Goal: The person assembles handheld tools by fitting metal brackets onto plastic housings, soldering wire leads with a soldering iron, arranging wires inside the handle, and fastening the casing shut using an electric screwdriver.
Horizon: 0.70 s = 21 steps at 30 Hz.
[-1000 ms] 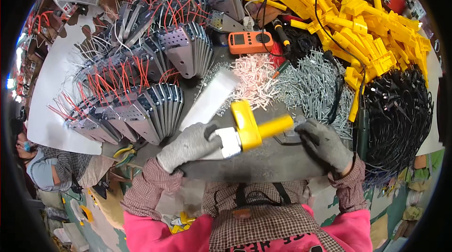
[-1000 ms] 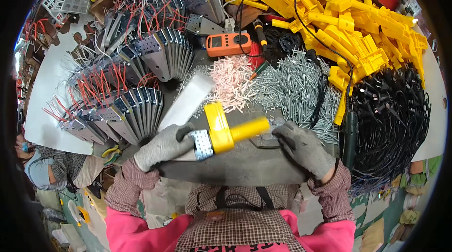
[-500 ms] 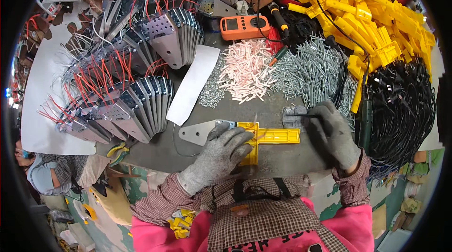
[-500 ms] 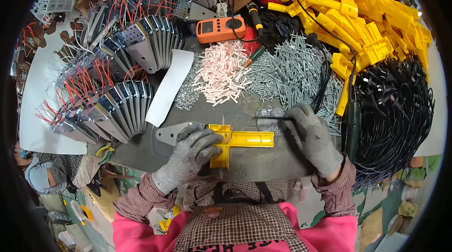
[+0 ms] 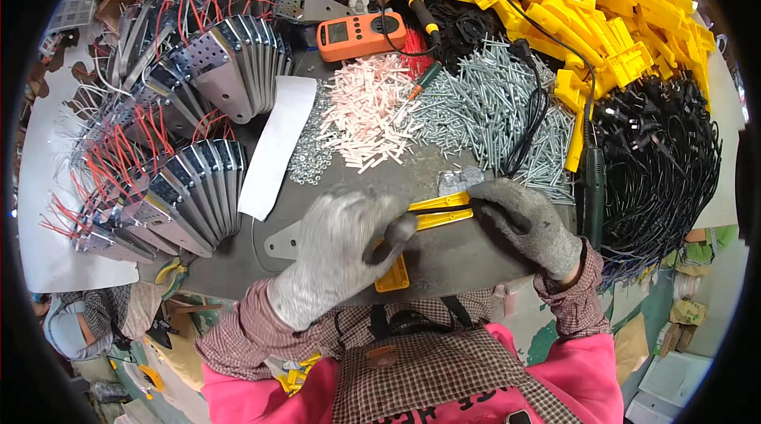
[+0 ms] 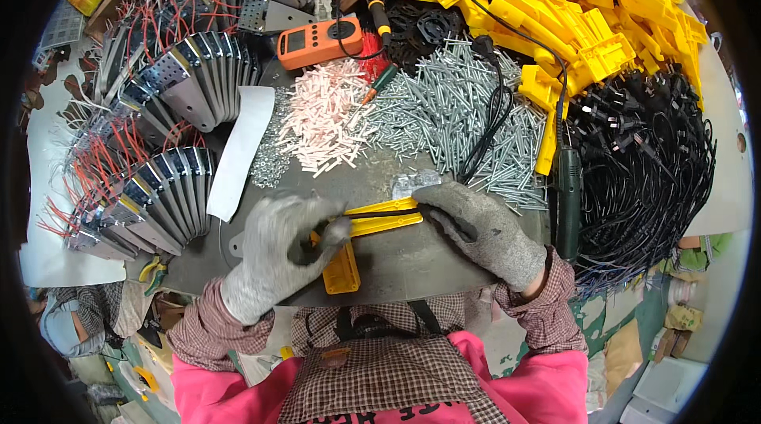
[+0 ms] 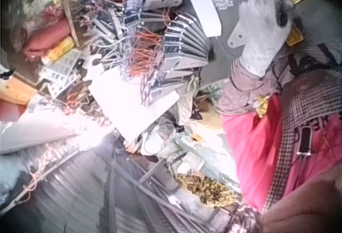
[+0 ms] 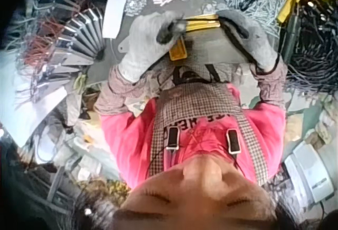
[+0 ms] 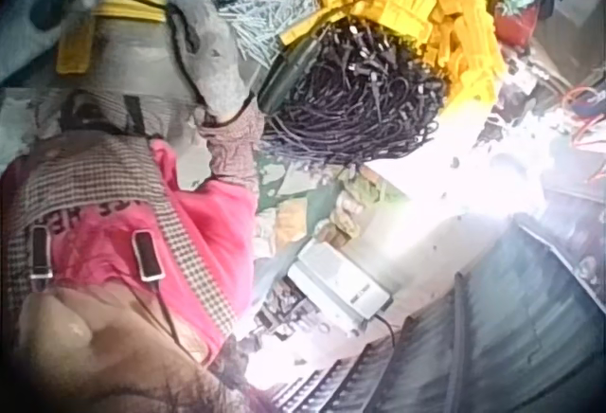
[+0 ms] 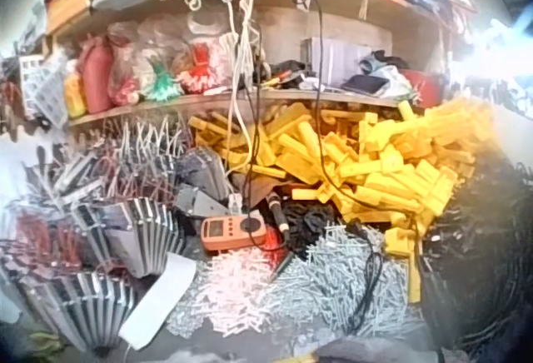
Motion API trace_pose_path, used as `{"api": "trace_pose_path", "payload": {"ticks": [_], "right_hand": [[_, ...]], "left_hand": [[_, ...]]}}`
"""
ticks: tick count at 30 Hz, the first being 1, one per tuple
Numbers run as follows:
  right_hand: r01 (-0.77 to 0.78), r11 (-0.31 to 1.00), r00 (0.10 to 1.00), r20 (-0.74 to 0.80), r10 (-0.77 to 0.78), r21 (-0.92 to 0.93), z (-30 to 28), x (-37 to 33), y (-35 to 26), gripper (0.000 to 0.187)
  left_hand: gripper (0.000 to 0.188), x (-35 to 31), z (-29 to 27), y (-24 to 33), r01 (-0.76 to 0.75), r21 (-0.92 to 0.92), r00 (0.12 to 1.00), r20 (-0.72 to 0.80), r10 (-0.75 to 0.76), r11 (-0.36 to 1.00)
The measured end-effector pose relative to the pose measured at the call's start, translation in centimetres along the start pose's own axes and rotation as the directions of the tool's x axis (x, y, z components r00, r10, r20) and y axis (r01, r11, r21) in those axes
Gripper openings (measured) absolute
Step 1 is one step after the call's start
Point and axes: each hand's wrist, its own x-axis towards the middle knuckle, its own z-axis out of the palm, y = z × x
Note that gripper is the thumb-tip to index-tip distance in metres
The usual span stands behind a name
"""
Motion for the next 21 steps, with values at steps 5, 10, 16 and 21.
{"api": "trace_pose_path", "payload": {"ticks": [5, 10, 16, 21], "right_hand": [[0.020, 0.982, 1.000, 0.010, -0.018, -0.190, 0.7, 0.5, 0.5, 0.022], [-0.048, 0.966, 0.992, 0.102, 0.076, -0.255, 0.7, 0.8, 0.5, 0.022], [0.203, 0.975, 0.967, 0.177, -0.184, -0.095, 2.6, 3.9, -3.8, 0.040], [0.208, 0.963, 0.944, 0.291, -0.153, -0.169, 5.5, 5.6, -2.4, 0.041]], "left_hand": [[0.043, -3.6, 2.3, 0.6, -0.001, 0.369, 0.994, -0.098, 0.040, 0.929], [0.033, -5.1, 3.6, 0.4, -0.052, 0.355, 0.997, -0.031, 0.068, 0.933], [0.039, -5.2, 3.0, -0.2, -0.177, 0.291, 0.984, 0.084, 0.159, 0.940], [0.043, -5.2, 3.7, -0.5, -0.243, 0.274, 0.970, 0.063, 0.235, 0.930]]}}
